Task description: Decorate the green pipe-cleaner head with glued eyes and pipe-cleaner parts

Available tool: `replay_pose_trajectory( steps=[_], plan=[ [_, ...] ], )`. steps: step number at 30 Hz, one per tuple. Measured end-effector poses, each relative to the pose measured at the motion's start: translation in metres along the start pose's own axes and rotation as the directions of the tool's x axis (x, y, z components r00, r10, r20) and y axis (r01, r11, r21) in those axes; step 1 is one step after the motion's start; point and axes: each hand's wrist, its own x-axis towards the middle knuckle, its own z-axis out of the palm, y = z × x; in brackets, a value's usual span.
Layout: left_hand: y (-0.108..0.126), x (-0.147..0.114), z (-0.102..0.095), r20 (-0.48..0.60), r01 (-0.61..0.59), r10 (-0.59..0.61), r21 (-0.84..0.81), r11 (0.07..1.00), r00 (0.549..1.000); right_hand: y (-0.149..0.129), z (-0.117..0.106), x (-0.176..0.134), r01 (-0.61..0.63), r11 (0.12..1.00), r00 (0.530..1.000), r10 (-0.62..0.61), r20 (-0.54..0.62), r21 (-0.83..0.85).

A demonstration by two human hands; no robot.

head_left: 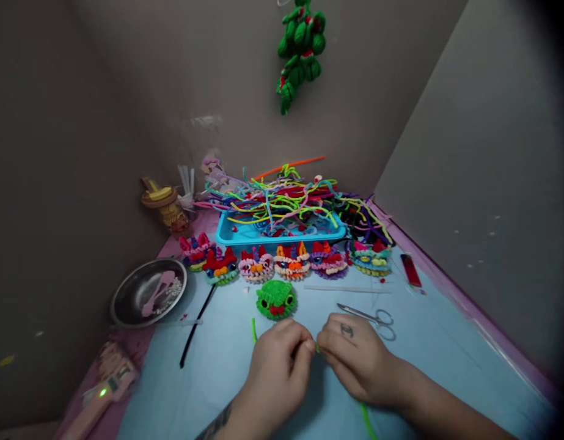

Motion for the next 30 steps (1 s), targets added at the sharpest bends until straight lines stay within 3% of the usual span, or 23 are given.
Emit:
replay_pose_trajectory(
  steps=[4, 14, 23, 27, 29, 30],
  plan=[
    [-0.003, 0.003, -0.002, 0.037, 0.083, -0.079, -0.113, 0.990, 0.996, 0.001, 0.000, -0.001, 0.056, 0.993, 0.998, -0.056, 0.001, -0.100],
    [-0.005, 0.007, -0.005, -0.013, 0.117, -0.120, -0.145, 0.983, 0.993, 0.003, 0.004, 0.000, -0.102, 0.983, 0.995, 0.103, 0.002, 0.155],
    [-0.006, 0.008, -0.006, 0.054, 0.137, -0.128, -0.228, 0.964, 0.990, 0.001, 0.006, -0.001, -0.073, 0.992, 0.997, 0.074, -0.004, 0.099],
    [-0.004, 0.010, -0.009, 0.005, 0.127, -0.128, -0.198, 0.972, 0.992, 0.007, 0.002, -0.001, -0.202, 0.938, 0.975, 0.221, -0.035, 0.281],
    [-0.005, 0.011, -0.010, -0.060, 0.115, -0.127, -0.182, 0.977, 0.990, 0.018, -0.004, -0.003, -0.321, 0.868, 0.922, 0.378, -0.086, 0.378],
    [-0.005, 0.011, -0.011, -0.098, 0.109, -0.128, -0.178, 0.978, 0.987, 0.025, -0.008, -0.005, -0.390, 0.826, 0.871, 0.474, -0.129, 0.406]
  ],
)
